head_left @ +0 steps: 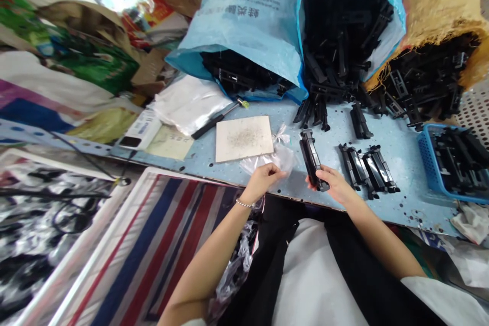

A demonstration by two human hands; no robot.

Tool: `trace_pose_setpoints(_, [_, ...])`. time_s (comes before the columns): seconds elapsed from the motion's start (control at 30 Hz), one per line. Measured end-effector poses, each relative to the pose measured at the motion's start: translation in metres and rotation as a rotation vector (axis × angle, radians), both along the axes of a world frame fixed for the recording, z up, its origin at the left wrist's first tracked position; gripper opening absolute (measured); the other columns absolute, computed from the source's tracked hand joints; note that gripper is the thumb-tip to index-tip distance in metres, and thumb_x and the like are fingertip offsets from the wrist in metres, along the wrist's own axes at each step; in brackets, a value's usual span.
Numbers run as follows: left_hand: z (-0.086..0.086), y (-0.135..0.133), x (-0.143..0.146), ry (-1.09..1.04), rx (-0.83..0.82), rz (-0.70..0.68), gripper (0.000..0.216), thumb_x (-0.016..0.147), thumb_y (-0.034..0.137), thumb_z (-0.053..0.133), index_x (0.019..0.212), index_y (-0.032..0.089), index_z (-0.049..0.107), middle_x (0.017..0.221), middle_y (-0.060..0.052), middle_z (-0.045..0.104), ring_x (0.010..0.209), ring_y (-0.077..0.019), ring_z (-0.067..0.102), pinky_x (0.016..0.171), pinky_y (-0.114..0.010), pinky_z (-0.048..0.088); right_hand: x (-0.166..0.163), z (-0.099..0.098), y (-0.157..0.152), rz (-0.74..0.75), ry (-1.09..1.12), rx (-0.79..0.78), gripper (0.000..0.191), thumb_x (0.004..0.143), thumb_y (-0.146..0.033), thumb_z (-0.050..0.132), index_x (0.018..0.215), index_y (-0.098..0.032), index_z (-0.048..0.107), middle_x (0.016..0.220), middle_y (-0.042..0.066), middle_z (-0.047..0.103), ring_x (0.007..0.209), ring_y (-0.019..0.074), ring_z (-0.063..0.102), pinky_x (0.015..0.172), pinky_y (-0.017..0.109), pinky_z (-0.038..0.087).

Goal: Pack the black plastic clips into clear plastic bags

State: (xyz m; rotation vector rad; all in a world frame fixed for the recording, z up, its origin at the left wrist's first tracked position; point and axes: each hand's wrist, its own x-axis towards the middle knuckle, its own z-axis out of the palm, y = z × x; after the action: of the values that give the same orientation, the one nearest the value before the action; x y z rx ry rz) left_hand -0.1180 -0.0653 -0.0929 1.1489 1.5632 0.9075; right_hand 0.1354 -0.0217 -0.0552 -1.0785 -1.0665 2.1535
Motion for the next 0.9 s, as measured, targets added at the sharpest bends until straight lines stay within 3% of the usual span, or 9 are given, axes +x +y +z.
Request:
trace_pose_setpoints(0.13, [0.001,0.003,0.005,-0.052,-0.088,-0.055,0.031,0.078,0.048,0.063,0.074,0.017,0.067,0.056,0.003,0.055,0.055,-0.0126,0.047,0.055,-0.025,0.036,-0.009,0.001,-0.002,-0.016,0.131,-0.089,0.037,0.078,-0.049,0.075,0.090,-0.015,0.069,0.087,0.008,0.074,0.077,0.0196,0.071,0.068,0.030,0.055])
trace_pose_setpoints(0.27, [0.007,0.007,0.013,0.161,0.021,-0.147,0.020,0.078,0.037,0.063,0.072,0.018,0.065,0.067,0.001,0.061,0.066,-0.0156,0.054,0.064,-0.027,0.044,-0.037,-0.007,0.000,-0.088,0.307,-0.213,0.042,0.078,-0.055,0.072,0.093,-0.016,0.070,0.089,0.007,0.075,0.090,0.0238,0.071,0.083,0.038,0.055])
trace_pose_setpoints(0.43, [0.027,-0.005,0.005,0.337,0.334,-0.037,0.012,0.083,0.027,0.059,0.074,0.020,0.061,0.083,-0.004,0.066,0.082,-0.0184,0.061,0.077,-0.031,0.048,-0.058,-0.024,0.005,-0.317,0.108,-0.092,0.036,0.067,-0.047,0.084,0.082,-0.018,0.069,0.075,0.000,0.073,0.076,0.0164,0.068,0.076,0.028,0.053])
trace_pose_setpoints(0.53, [0.034,-0.013,-0.001,0.391,0.337,0.007,0.007,0.087,0.026,0.058,0.084,0.021,0.062,0.082,-0.002,0.068,0.076,-0.0164,0.063,0.075,-0.030,0.047,-0.049,-0.021,0.004,-0.329,0.074,-0.031,0.037,0.067,-0.046,0.084,0.085,-0.018,0.069,0.079,0.001,0.074,0.076,0.0157,0.068,0.076,0.028,0.053])
trace_pose_setpoints(0.7, [0.015,0.000,0.012,0.068,0.111,0.095,0.014,0.079,0.028,0.065,0.084,0.020,0.055,0.068,0.002,0.065,0.062,-0.0156,0.064,0.063,-0.027,0.048,-0.047,-0.008,-0.004,-0.257,0.265,-0.179,0.041,0.071,-0.054,0.079,0.087,-0.017,0.070,0.086,0.005,0.075,0.088,0.0226,0.072,0.086,0.037,0.056])
trace_pose_setpoints(0.77, [0.008,0.004,0.017,0.008,0.124,0.110,0.009,0.078,0.021,0.062,0.081,0.019,0.054,0.071,0.000,0.066,0.066,-0.0163,0.065,0.065,-0.029,0.051,-0.056,-0.010,-0.005,-0.244,0.281,-0.219,0.043,0.069,-0.054,0.081,0.085,-0.016,0.070,0.084,0.005,0.075,0.087,0.0223,0.071,0.084,0.036,0.056])
trace_pose_setpoints(0.8, [0.007,0.004,0.017,0.051,0.182,0.091,0.003,0.079,0.017,0.057,0.080,0.019,0.055,0.076,-0.002,0.067,0.073,-0.0173,0.067,0.070,-0.031,0.053,-0.061,-0.013,-0.005,-0.263,0.244,-0.199,0.042,0.067,-0.052,0.082,0.084,-0.016,0.070,0.081,0.004,0.074,0.083,0.0208,0.070,0.080,0.034,0.055])
trace_pose_setpoints(0.9, [0.013,-0.003,0.006,0.373,0.394,-0.053,0.023,0.082,0.007,0.045,0.080,0.018,0.066,0.096,-0.009,0.069,0.097,-0.0225,0.066,0.090,-0.040,0.053,-0.060,-0.018,-0.007,-0.357,0.081,-0.048,0.037,0.066,-0.045,0.084,0.084,-0.017,0.068,0.076,0.001,0.072,0.075,0.0154,0.066,0.070,0.026,0.051])
